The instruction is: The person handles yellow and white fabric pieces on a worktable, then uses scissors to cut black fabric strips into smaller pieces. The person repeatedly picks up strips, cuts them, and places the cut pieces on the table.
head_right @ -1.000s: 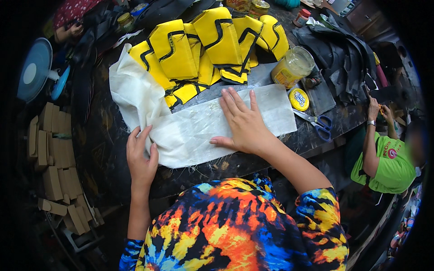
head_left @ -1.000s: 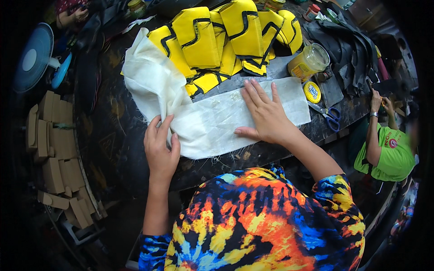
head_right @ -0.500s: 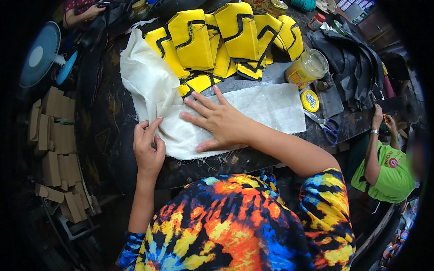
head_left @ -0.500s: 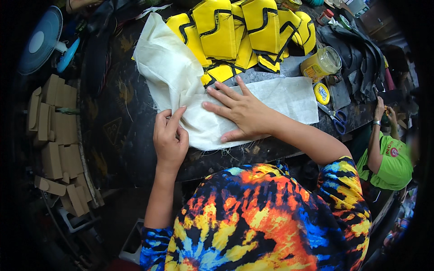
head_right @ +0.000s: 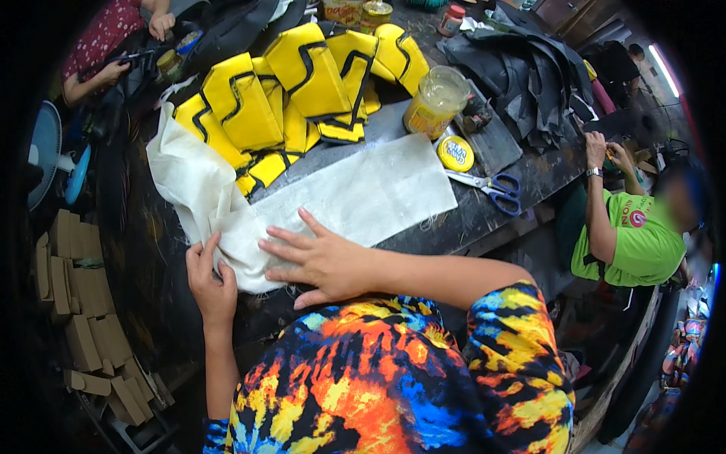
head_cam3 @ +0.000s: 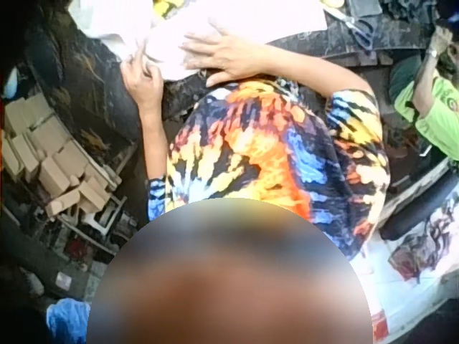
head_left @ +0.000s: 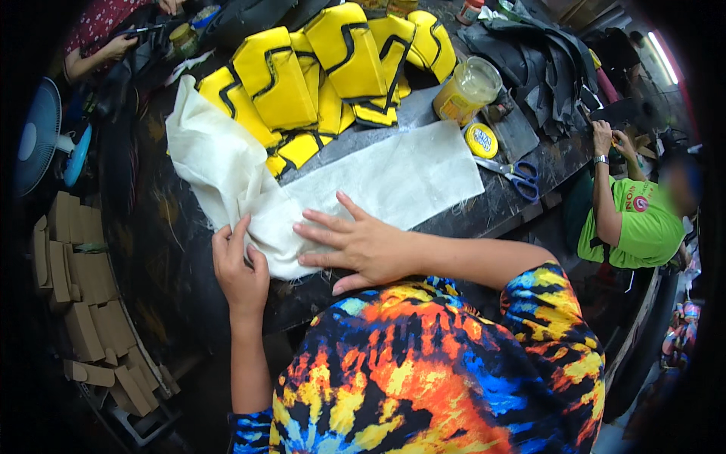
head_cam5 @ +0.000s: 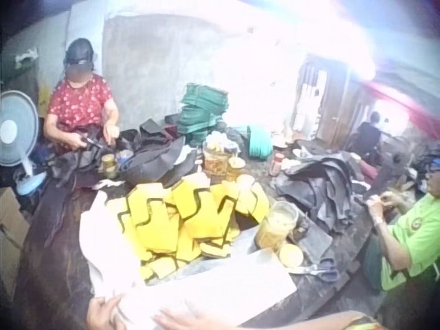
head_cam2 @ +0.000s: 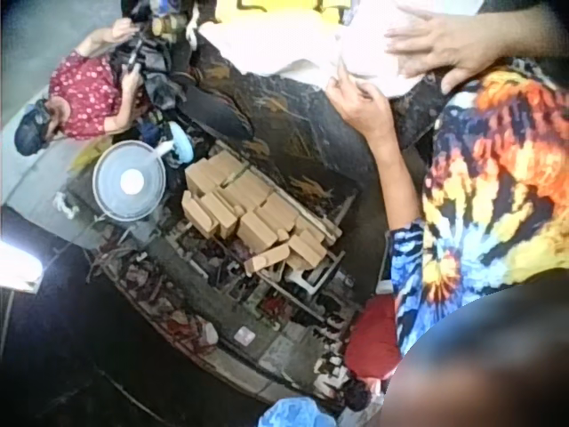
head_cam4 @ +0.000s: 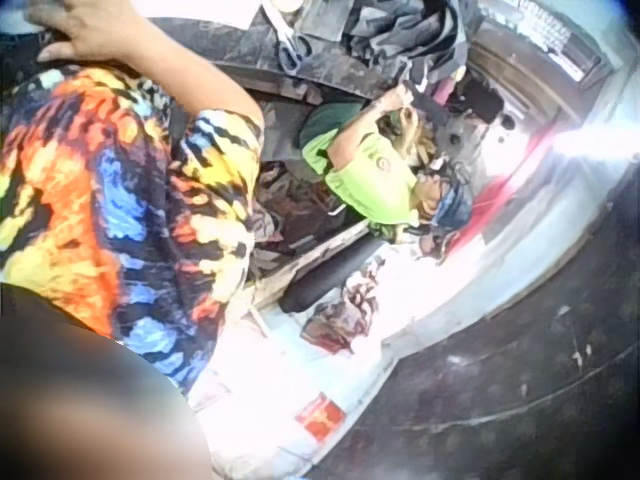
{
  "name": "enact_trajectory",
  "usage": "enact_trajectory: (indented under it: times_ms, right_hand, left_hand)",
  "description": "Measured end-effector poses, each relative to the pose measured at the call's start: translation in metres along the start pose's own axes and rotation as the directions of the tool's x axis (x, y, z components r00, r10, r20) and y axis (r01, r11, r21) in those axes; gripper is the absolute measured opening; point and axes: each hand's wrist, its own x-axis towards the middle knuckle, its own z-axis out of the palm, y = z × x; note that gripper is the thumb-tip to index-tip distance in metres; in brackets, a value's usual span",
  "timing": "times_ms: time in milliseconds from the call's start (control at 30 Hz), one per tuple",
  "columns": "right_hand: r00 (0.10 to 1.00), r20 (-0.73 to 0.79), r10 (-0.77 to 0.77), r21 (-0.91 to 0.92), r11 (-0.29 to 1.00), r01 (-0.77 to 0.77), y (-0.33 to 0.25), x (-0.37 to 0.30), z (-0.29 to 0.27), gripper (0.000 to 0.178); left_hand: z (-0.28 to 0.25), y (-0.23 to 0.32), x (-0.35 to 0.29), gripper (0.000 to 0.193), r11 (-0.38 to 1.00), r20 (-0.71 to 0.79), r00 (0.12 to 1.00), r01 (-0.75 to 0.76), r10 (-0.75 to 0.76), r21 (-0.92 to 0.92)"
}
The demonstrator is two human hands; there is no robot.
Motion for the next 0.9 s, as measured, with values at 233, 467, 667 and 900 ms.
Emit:
enact_trajectory:
  times_ms: [233, 467, 667, 900]
  right_hand:
    - [0.990, 0.084, 0.111, 0.126, 0.985, -0.122, -0.008, -0.037, -0.036, 0.052]
    - [0.974, 0.048, 0.221, 0.113, 0.968, -0.225, -0.006, -0.031, -0.036, 0.063]
    - [0.522, -0.637, 0.568, 0.338, 0.814, -0.473, 0.029, -0.099, -0.063, 0.041]
    - [0.533, -0.580, 0.616, 0.014, 0.661, -0.750, 0.097, -0.187, -0.100, 0.060]
  left_hand:
    - [0.001, -0.003, -0.002, 0.053, 0.999, -0.018, 1.000, -0.025, 0.026, 0.035]
    - [-0.001, -0.004, -0.001, 0.053, 0.999, -0.024, 1.000, -0.015, 0.016, 0.031]
    - [-0.014, -0.004, -0.007, 0.049, 0.996, -0.061, 0.995, 0.071, -0.075, -0.060]
    - [-0.022, -0.023, -0.004, 0.055, 0.999, -0.299, 0.954, 0.016, -0.030, -0.047]
